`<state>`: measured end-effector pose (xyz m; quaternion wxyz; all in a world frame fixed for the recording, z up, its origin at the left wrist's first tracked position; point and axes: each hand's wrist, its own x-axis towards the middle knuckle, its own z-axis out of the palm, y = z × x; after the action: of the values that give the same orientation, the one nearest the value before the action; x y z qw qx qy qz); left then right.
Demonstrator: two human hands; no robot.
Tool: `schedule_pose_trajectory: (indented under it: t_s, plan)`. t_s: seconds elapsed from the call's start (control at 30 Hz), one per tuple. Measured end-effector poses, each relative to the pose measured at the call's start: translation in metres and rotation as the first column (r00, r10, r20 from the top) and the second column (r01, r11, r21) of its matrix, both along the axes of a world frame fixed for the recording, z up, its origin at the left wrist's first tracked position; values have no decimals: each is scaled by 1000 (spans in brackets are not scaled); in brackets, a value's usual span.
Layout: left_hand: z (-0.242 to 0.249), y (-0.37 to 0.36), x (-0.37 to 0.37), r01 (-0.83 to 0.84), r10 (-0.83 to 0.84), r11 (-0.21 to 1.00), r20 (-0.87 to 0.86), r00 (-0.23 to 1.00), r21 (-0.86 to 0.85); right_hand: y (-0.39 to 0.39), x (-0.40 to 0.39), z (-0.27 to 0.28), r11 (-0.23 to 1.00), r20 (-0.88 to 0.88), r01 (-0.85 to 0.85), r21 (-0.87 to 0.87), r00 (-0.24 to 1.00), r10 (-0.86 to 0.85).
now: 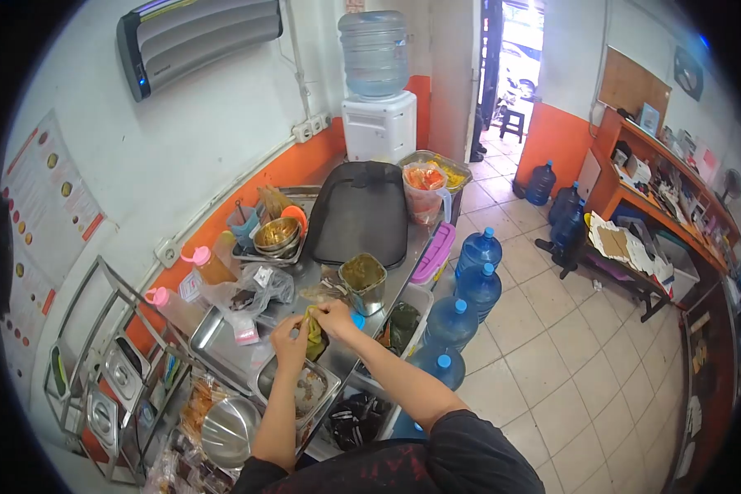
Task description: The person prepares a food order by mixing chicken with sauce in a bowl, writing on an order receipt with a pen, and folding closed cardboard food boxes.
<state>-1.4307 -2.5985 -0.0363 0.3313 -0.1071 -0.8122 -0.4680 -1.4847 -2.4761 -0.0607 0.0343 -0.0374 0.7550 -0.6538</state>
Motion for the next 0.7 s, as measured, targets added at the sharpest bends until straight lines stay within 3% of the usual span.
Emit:
schedule_pose_trajectory:
  t_s: [0.03, 0.1, 0.17, 0.23, 0.33, 0.37, 0.47, 0.5, 0.53, 0.57, 0.6, 0.67, 0.7]
  plan:
    - [-4, -1, -1, 2, -1, 999, -11, 1000, 34, 2, 1, 4, 999, 44, -1, -37, 999, 3]
    - [-10, -5, -5, 64, -150, 927, 208, 967, 369, 7, 5, 17, 994, 132, -7, -107, 991, 21]
    - [-22, -10, -17, 85, -325, 805, 316, 891, 587, 2, 3, 15, 1000, -114, 20, 7, 993, -19]
    - [-27, -16, -23, 87, -253, 906, 367, 895, 414, 5, 14, 36, 987, -272, 46, 155, 962, -2]
    - [-23, -24, -26, 72, -138, 977, 340, 930, 198, 0, 12, 23, 974, -498, 112, 199, 867, 2]
    - [-20, -24, -29, 66, -106, 988, 311, 945, 137, 0, 10, 20, 976, -507, 96, 196, 862, 17]
    - [-6, -22, -30, -25, 64, 979, 190, 980, -200, 6, 9, 2, 975, -255, -101, 197, 955, 150]
    - [-3, -18, -29, -73, 189, 919, 269, 945, -387, 8, 14, -11, 945, -262, -19, 326, 959, 109]
    - [7, -9, -25, -94, 320, 819, 314, 894, -566, 21, 27, -12, 928, -227, -51, 370, 963, 144]
    - [19, 0, -21, 1, 491, 644, 414, 766, -765, 36, 41, -13, 908, -191, -81, 411, 966, 173]
    - [15, 6, -20, -54, 522, 576, 316, 792, -816, 56, 56, -11, 885, -154, -110, 452, 968, 199]
    - [0, 23, -13, -174, 545, 443, 111, 831, -879, 117, 98, -18, 892, -250, -116, 437, 937, 245]
    - [2, 47, -7, -128, 493, 537, 187, 849, -834, 153, 118, -29, 889, -183, -178, 422, 944, 276]
